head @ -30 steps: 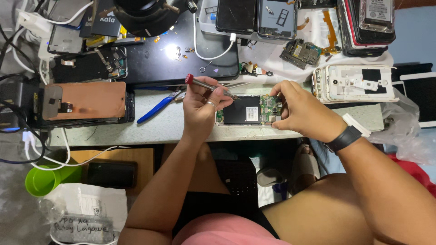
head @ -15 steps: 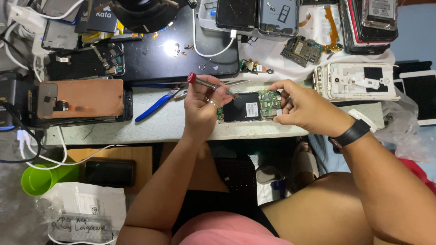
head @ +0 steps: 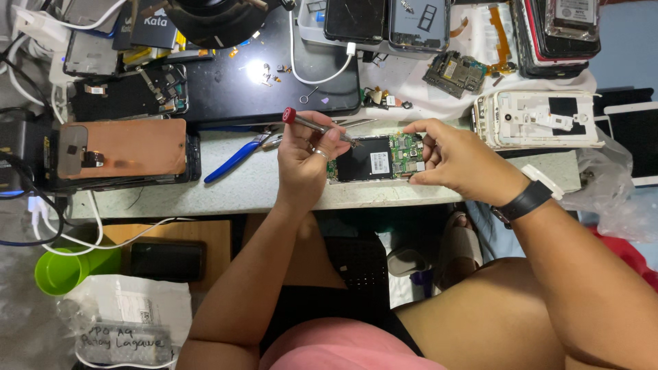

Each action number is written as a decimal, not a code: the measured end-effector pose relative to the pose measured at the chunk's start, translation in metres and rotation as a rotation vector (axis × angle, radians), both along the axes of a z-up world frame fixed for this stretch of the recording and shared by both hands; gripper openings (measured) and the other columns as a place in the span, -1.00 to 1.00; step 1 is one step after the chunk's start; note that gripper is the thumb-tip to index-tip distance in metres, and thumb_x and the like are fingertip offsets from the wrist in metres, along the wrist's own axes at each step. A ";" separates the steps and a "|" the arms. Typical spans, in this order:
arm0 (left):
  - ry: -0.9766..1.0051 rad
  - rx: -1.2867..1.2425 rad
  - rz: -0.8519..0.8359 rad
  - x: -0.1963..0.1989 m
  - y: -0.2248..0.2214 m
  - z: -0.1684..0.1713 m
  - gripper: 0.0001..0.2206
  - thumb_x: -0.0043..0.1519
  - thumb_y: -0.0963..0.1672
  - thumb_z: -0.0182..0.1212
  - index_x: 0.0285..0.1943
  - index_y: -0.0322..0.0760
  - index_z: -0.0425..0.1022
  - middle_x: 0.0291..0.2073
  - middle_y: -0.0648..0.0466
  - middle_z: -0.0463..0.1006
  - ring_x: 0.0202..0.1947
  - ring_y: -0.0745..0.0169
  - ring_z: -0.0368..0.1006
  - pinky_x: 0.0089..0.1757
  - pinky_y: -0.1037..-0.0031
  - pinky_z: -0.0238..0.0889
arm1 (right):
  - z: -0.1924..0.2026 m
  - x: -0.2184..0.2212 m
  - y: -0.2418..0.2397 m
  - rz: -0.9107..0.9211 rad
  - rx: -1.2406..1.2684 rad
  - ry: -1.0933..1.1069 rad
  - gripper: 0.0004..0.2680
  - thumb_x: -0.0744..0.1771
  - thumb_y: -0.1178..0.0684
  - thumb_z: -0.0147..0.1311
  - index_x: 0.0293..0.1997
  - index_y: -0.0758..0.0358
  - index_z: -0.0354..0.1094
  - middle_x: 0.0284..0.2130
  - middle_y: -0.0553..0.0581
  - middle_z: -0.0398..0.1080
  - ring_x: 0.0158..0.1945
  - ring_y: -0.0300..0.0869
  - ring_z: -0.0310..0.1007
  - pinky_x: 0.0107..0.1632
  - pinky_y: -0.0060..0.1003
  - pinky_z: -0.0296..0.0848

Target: The person is repairing a mobile phone motherboard. They use a screwdriver to remove screws and a pair of pliers to disconnect a ribbon cable, then lift the motherboard out of the phone casing.

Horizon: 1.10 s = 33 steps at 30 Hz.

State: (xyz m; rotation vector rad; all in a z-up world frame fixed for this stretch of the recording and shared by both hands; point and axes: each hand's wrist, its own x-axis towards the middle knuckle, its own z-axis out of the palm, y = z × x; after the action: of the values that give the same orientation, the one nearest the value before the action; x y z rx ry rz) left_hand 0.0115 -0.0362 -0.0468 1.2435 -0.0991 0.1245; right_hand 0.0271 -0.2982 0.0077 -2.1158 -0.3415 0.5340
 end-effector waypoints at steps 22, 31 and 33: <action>-0.071 -0.019 -0.028 -0.001 0.002 -0.005 -0.86 0.40 -0.25 0.14 0.10 -0.34 0.34 -0.12 -0.01 0.54 -0.05 0.25 0.55 -0.01 0.34 0.57 | 0.000 -0.004 0.002 -0.035 -0.026 -0.087 -0.49 0.14 0.17 0.39 0.19 0.17 0.28 -0.43 0.01 0.34 -0.40 -0.30 0.36 -0.32 -0.39 0.40; -0.062 -0.018 0.002 -0.001 0.001 -0.005 -0.86 0.39 -0.24 0.14 0.08 -0.33 0.34 -0.16 0.02 0.55 -0.09 0.28 0.55 -0.02 0.35 0.57 | 0.003 -0.007 0.004 -0.064 -0.053 -0.090 -0.50 0.13 0.17 0.39 0.14 0.17 0.23 -0.47 0.01 0.35 -0.42 -0.28 0.36 -0.35 -0.36 0.40; -0.061 -0.017 0.002 -0.001 0.001 -0.005 -0.87 0.40 -0.24 0.14 0.08 -0.33 0.34 -0.16 0.02 0.55 -0.09 0.28 0.54 -0.02 0.35 0.58 | 0.003 -0.006 0.004 -0.056 -0.067 -0.098 -0.50 0.13 0.16 0.39 0.13 0.17 0.22 -0.48 0.03 0.36 -0.42 -0.26 0.37 -0.35 -0.35 0.40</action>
State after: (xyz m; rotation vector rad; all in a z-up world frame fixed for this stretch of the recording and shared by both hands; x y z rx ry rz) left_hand 0.0107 -0.0352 -0.0518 1.2231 -0.1498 0.1649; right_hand 0.0207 -0.2937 0.0111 -2.2146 -0.3222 0.4157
